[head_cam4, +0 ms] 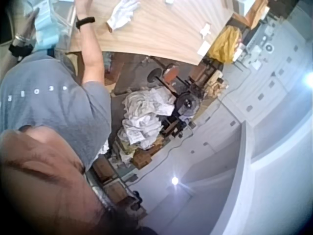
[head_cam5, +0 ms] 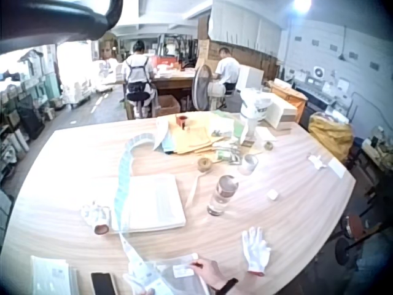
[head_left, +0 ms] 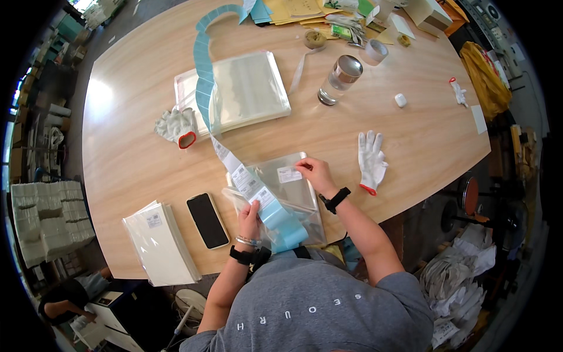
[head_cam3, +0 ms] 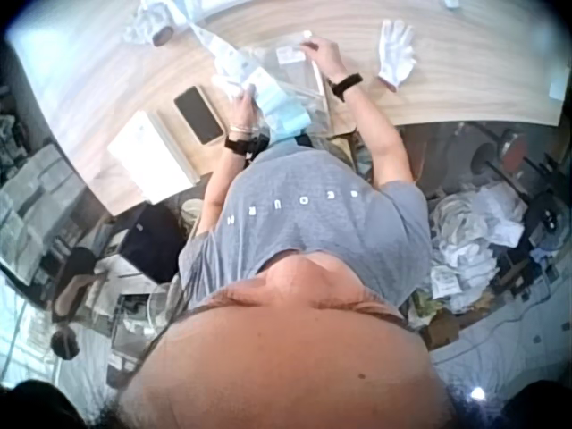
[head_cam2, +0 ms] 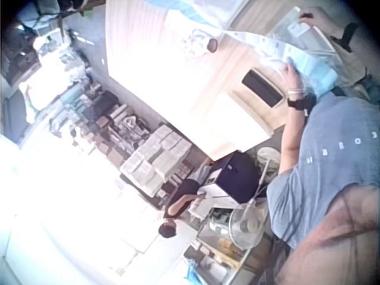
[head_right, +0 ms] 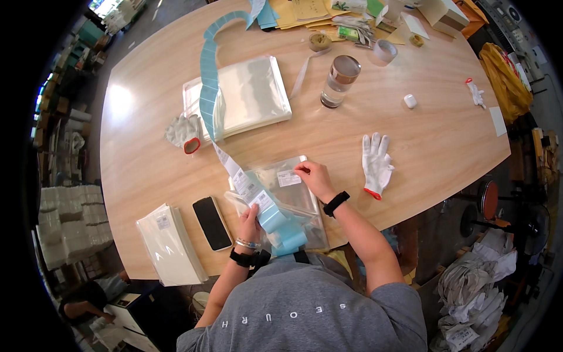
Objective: The person places rectangular items into plastic sleeves, seals the adhesive strips, and peels small labels from a roll to apply them to the packaging.
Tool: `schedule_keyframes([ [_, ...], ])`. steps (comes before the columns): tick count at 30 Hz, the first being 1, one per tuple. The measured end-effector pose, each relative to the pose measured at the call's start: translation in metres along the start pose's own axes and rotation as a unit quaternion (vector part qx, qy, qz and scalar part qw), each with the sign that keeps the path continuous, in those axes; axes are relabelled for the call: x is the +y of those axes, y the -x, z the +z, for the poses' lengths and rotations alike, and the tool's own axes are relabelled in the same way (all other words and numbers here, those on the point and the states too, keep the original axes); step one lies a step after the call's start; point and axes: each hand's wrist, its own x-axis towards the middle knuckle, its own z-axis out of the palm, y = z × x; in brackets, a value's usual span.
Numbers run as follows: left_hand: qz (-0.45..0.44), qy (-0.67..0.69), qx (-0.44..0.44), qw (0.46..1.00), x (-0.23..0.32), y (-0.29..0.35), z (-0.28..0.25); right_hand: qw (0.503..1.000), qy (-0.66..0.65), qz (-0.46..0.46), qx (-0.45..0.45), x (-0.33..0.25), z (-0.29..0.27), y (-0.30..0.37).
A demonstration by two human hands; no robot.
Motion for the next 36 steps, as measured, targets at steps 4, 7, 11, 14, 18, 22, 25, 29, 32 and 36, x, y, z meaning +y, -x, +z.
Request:
schedule_keyframes([
  [4,0.001,-0.002,0.007,1.0,-0.01,-0.006,-0.01,0.972,0.208,-0.113,0.007,0.0,0.01,0.002],
  [7,-0.001,-0.006,0.002,1.0,-0.001,0.0,0.0,0.911,0.333,-0.187,0.154,-0.021,0.013,-0.002],
  [11,0.004,-0.022,-0.008,1.0,-0.005,-0.002,-0.004,0.965,0.2,-0.154,0.072,0.007,-0.008,-0.03],
  [14,0.01,-0.021,-0.004,1.0,-0.001,0.001,0.001,0.992,0.108,-0.056,-0.033,0.004,-0.015,-0.034],
  [18,0.016,-0.029,-0.012,0.999,-0.003,0.0,-0.006,0.953,0.223,-0.204,0.037,-0.016,-0.014,-0.015],
  [22,0.014,-0.054,-0.022,0.998,-0.002,0.003,-0.009,0.875,0.285,-0.36,0.157,-0.044,-0.012,-0.003],
  [25,0.024,-0.062,-0.04,0.997,0.014,0.018,0.007,0.959,0.122,-0.252,0.055,-0.034,-0.007,0.015],
  [29,0.061,-0.046,-0.08,0.994,0.012,0.02,0.005,0.951,0.053,-0.135,-0.272,-0.014,0.013,0.049],
  [32,0.059,-0.118,-0.087,0.987,0.012,0.018,0.009,0.948,-0.048,-0.077,-0.306,0.0,0.029,0.059],
  [36,0.078,-0.199,-0.089,0.973,-0.001,0.009,0.003,0.97,-0.197,-0.044,-0.138,-0.017,0.04,0.059],
])
